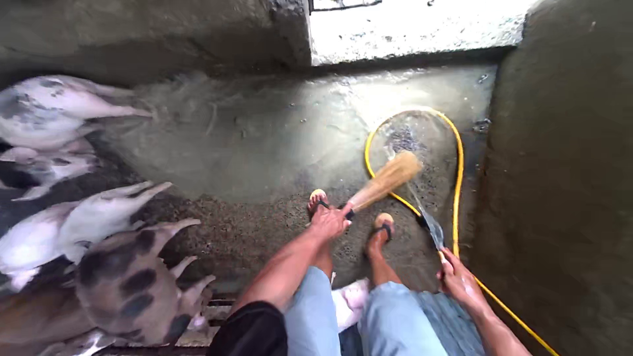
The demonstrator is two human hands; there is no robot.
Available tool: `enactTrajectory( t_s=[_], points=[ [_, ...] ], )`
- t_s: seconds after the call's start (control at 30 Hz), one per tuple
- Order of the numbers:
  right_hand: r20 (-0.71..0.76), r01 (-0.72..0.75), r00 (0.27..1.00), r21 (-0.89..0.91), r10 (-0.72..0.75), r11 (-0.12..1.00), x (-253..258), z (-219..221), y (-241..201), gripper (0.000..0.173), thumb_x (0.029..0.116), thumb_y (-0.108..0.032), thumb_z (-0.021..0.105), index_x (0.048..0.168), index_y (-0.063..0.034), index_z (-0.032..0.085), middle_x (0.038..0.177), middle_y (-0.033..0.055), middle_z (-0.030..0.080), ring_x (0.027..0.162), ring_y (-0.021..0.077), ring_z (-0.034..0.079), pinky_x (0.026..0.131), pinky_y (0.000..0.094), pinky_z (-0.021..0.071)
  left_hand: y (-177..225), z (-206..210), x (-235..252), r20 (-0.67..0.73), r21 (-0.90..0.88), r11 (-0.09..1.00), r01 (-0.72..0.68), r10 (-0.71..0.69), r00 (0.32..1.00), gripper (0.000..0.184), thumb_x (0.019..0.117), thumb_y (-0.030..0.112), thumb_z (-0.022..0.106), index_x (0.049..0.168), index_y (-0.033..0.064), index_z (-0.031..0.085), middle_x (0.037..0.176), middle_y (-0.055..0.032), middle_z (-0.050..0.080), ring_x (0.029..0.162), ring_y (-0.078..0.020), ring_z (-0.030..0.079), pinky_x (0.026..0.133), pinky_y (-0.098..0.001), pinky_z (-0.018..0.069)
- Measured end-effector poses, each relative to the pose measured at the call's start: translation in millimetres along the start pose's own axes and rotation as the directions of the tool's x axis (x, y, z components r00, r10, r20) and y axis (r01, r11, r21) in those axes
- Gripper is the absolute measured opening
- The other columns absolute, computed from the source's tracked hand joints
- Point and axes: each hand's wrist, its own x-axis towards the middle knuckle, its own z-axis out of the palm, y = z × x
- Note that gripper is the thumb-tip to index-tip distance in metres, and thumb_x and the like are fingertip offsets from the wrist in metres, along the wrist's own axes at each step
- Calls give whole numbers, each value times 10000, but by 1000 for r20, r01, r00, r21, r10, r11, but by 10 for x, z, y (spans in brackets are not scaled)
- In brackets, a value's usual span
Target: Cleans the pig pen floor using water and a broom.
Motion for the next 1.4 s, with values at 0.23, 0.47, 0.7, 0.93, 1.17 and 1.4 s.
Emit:
enactTrajectory(
  t_s=[0.23, 0.47, 0.7, 0.93, 1.17, 1.4],
  points=[
    [-12, -152, 988, -191, 153, 970, 229, -119, 1396, 447, 1125, -182, 342, 1536, -35, 440, 1456, 308, 525, 1290, 478, 562, 1066, 654, 433, -1606, -67, 48, -214, -137, 915, 379, -401, 891, 599, 1030, 480, 562, 1588, 417, 352, 1146, -241, 722, 1058, -485, 686, 862, -724, 520],
    [10, -521, 853, -13, 521, 853, -560, -468, 2717, 450, 1122, -212, 325, 1557, -111, 383, 1085, 240, 596, 745, 282, 572, 674, 502, 500, -1734, -162, -1400, -360, -262, 712, 652, -699, 618, 771, 1057, 471, 533, 1666, 197, 149, 1190, -397, 635, 1092, -598, 629, 906, -755, 481],
    [35, -434, 899, 204, 436, 878, -169, -594, 2276, 453, 1136, -260, 307, 1570, -151, 377, 849, 120, 560, 576, 185, 484, 541, 393, 457, 1190, -25, 651, -138, -122, 984, 133, -149, 979, 637, 1078, 482, 423, 1657, 350, 192, 1415, -266, 568, 1161, -463, 645, 949, -655, 516],
    [-62, -92, 990, 406, 128, 909, 83, -835, 1699, 473, 1118, -222, 297, 1557, -67, 376, 676, 51, 568, 462, 147, 544, 440, 340, 524, 587, -324, 1810, -277, -133, 966, 221, -250, 928, 589, 1054, 552, 458, 1605, 486, 260, 1181, -256, 704, 1072, -510, 667, 847, -741, 504],
    [-142, 39, 987, 649, 72, 759, 572, -952, 1294, 446, 1098, -200, 328, 1501, -37, 429, 617, -36, 435, 433, 70, 422, 409, 248, 410, -678, -84, -18, -403, -398, 714, 577, -701, 589, 760, 1064, 477, 501, 1671, 191, 143, 1313, -364, 609, 1199, -560, 603, 1003, -720, 446],
    [-100, -3, 993, 517, 64, 856, 418, -750, 1089, 461, 1109, -218, 351, 1545, -83, 416, 710, 53, 523, 507, 152, 473, 467, 344, 446, 1810, -367, 1326, -312, -287, 955, 76, -168, 935, 680, 1074, 483, 473, 1658, 267, 202, 1184, -235, 703, 1085, -418, 692, 949, -632, 534]
  ],
)
